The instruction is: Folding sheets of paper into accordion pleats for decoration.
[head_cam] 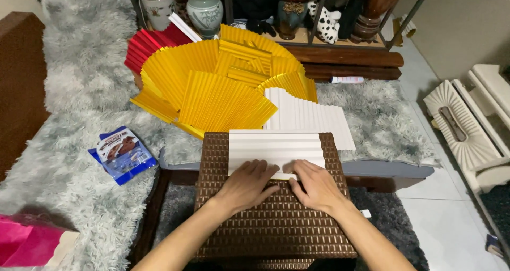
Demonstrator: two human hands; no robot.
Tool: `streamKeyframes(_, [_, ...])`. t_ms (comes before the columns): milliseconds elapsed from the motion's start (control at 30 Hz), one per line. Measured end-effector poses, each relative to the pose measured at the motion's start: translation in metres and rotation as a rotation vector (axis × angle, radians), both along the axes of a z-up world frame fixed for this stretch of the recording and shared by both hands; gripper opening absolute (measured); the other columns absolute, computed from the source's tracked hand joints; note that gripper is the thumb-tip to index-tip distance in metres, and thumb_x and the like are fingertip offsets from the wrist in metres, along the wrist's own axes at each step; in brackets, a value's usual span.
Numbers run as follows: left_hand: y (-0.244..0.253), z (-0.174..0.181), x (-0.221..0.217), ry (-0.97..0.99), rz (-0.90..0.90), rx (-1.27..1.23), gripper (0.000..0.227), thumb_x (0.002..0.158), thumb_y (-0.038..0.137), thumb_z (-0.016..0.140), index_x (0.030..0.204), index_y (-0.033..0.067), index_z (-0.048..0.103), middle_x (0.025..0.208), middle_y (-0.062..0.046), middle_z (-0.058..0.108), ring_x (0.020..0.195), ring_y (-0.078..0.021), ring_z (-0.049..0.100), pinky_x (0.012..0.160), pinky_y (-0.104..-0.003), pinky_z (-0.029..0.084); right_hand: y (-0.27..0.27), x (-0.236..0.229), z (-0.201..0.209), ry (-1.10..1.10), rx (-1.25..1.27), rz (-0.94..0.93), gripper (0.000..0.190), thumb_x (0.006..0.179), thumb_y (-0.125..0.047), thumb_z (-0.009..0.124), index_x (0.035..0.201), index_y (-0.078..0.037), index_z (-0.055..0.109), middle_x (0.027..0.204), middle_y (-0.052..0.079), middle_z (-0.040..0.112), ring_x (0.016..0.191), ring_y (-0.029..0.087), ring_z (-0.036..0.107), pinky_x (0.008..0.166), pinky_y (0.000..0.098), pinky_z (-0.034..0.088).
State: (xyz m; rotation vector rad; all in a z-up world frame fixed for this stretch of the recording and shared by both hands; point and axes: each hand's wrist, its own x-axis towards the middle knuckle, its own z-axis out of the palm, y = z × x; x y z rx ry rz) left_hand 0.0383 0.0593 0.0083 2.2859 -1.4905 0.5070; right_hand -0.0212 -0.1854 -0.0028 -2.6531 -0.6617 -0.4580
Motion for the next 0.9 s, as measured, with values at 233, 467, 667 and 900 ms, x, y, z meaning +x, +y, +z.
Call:
streamKeyframes(233, [0.003, -0.031, 0.011, -0.376, 0.025, -0.054, 0.022, 0.1, 0.015, 0.06, 0.122, 0.0142, 0.063, 0.091, -0.01, 0.064, 0.085, -0.0282, 0.072, 0.077, -0.037, 0.058, 0.007, -0.004, 0.017, -0.198, -0.056, 0.043, 0.022, 0.098, -0.026, 0.064, 0.085, -0.009, 0.058, 0.08, 0.007, 0.057, 0.079, 0.028, 0.064, 0.066, 0.0344, 0.057])
streamKeyframes(467, [0.0, -0.027, 0.011, -0.565, 0.034, -0.127, 0.018, 0.1, 0.011, 0.058, 0.11, 0.0108, 0.073, 0.093, -0.009, 0.071, 0.085, -0.0244, 0.071, 0.079, -0.036, 0.058, 0.008, -0.004, 0.013, -0.459, -0.133, 0.028, 0.026, 0.1, -0.024, 0.063, 0.078, -0.01, 0.058, 0.076, 0.003, 0.049, 0.068, 0.024, 0.057, 0.061, 0.0322, 0.052])
streamKeyframes(667, [-0.004, -0.017, 0.005, -0.597, 0.042, -0.159, 0.017, 0.098, 0.01, 0.058, 0.101, 0.0087, 0.075, 0.09, -0.011, 0.073, 0.086, -0.0242, 0.073, 0.084, -0.036, 0.059, 0.026, -0.004, 0.018, -0.591, -0.119, -0.033, 0.01, 0.098, -0.018, 0.066, 0.092, -0.011, 0.069, 0.087, 0.005, 0.065, 0.079, 0.022, 0.065, 0.074, 0.0318, 0.055])
streamKeyframes(900, [-0.012, -0.04, 0.011, -0.65, 0.064, -0.11, 0.017, 0.096, 0.01, 0.058, 0.099, 0.0073, 0.074, 0.087, -0.012, 0.073, 0.083, -0.0242, 0.074, 0.082, -0.035, 0.06, 0.032, -0.007, 0.0, -0.556, -0.245, -0.068, 0.014, 0.096, -0.01, 0.063, 0.107, -0.011, 0.072, 0.103, 0.01, 0.077, 0.1, 0.019, 0.073, 0.093, 0.0312, 0.056])
